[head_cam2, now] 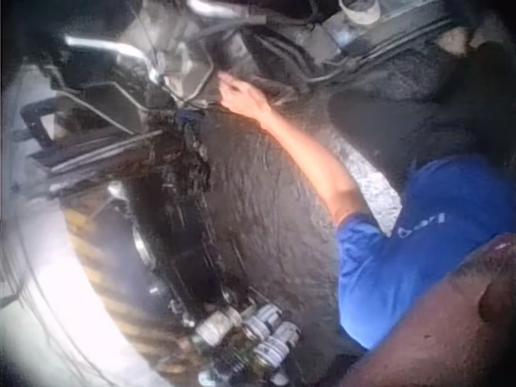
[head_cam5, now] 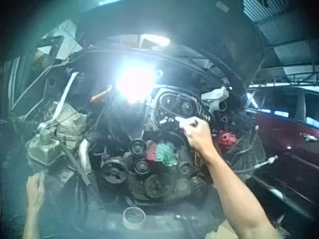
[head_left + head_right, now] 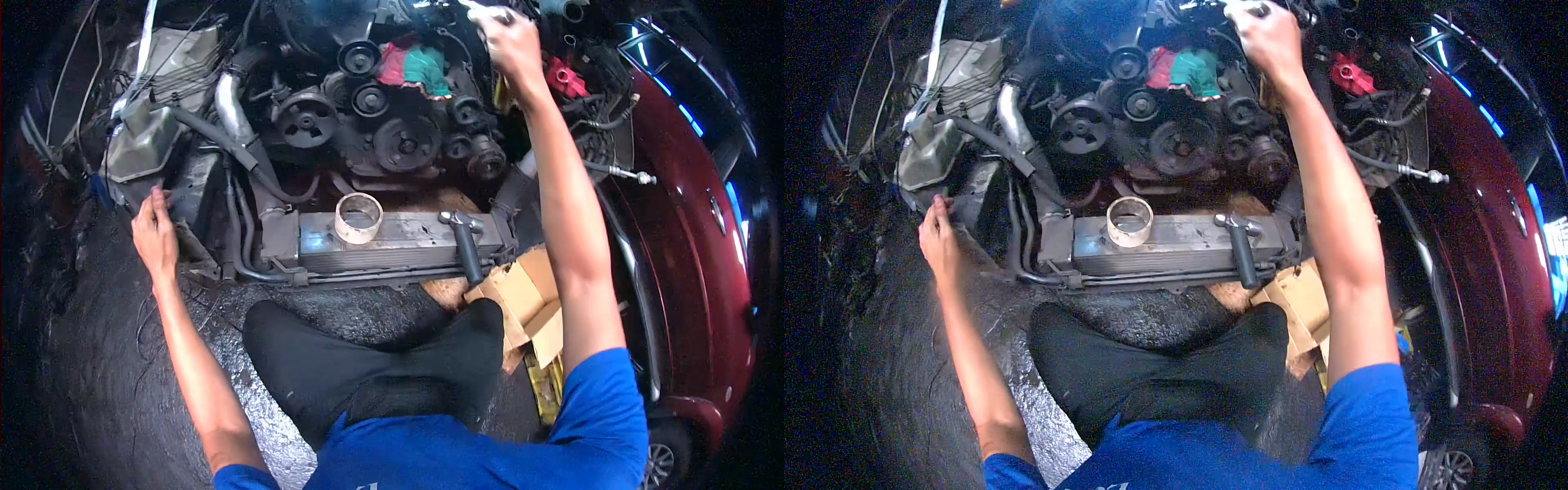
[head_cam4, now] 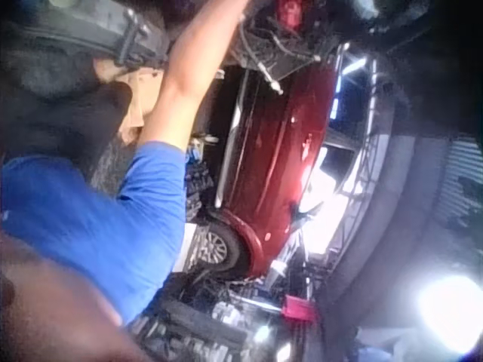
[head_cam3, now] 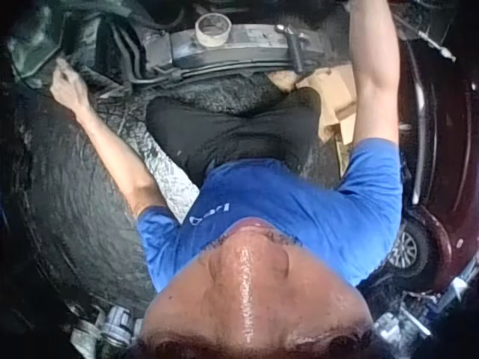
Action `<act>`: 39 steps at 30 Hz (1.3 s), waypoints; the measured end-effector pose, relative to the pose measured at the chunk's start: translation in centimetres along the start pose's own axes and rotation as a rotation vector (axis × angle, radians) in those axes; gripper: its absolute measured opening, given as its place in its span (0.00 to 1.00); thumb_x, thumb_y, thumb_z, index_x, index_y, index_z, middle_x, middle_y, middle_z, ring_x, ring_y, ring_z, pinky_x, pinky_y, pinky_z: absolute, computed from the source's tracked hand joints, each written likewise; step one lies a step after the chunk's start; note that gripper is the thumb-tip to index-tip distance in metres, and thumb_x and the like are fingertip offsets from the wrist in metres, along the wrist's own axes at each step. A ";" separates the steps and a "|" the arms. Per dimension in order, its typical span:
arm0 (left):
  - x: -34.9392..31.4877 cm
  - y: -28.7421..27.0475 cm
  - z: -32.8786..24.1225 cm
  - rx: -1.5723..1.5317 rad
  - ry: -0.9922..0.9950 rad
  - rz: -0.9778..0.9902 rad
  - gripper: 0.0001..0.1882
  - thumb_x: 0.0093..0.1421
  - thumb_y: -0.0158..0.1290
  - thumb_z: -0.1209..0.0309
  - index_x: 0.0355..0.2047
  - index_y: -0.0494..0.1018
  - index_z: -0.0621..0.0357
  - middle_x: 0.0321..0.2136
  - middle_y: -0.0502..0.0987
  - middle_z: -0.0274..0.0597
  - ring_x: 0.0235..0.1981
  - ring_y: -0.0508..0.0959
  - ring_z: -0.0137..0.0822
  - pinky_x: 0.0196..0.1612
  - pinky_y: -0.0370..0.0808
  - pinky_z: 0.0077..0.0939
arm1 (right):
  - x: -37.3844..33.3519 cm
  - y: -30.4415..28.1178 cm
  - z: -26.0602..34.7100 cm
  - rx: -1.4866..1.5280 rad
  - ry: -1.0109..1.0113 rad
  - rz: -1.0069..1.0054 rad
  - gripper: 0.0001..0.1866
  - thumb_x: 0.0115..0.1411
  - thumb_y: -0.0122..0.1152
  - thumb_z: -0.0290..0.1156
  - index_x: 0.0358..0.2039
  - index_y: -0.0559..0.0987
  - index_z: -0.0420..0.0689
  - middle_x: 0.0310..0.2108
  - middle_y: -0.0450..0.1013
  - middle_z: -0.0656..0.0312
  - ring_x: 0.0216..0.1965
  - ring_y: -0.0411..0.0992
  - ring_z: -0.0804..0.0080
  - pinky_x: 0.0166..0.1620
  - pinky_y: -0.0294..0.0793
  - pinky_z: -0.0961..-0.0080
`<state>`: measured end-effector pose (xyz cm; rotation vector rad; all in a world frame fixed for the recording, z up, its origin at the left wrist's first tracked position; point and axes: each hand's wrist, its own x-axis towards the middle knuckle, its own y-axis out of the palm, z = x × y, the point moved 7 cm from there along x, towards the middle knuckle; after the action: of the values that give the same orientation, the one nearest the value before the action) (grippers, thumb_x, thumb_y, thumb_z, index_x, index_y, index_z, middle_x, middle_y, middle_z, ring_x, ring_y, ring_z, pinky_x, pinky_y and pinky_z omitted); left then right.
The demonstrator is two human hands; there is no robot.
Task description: The person wipes the upper engine block with a cloth and kemudian handles a small mechanical part with their hands to disassemble it.
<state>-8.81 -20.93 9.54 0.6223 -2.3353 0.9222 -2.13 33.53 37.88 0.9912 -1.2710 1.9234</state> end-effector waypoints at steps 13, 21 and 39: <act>-0.3 0.2 0.2 0.070 0.137 -0.097 0.26 0.75 0.42 0.53 0.46 0.81 0.62 0.47 0.82 0.49 0.49 0.79 0.51 0.55 0.69 0.38 | 5.2 6.2 -3.5 -0.162 0.123 -0.007 0.14 0.56 0.68 0.41 0.28 0.84 0.42 0.23 0.80 0.53 0.27 0.79 0.63 0.34 0.75 0.62; -0.4 0.2 0.6 0.057 0.165 -0.103 0.25 0.75 0.44 0.53 0.46 0.81 0.63 0.45 0.83 0.49 0.48 0.80 0.51 0.55 0.70 0.38 | 5.4 6.6 -1.0 -0.387 -0.052 0.128 0.15 0.57 0.63 0.40 0.34 0.81 0.39 0.28 0.79 0.43 0.34 0.80 0.44 0.39 0.77 0.54; -0.4 -0.3 -0.6 0.069 0.220 -0.163 0.21 0.74 0.47 0.55 0.43 0.81 0.59 0.40 0.83 0.45 0.43 0.81 0.49 0.51 0.71 0.36 | 10.1 9.4 -5.5 -0.287 -0.534 0.367 0.15 0.60 0.63 0.39 0.28 0.81 0.37 0.26 0.79 0.54 0.25 0.76 0.57 0.35 0.77 0.60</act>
<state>-8.10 -20.60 9.79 0.6910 -2.0346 0.9484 -16.42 36.36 40.63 1.2285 -2.0919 1.7066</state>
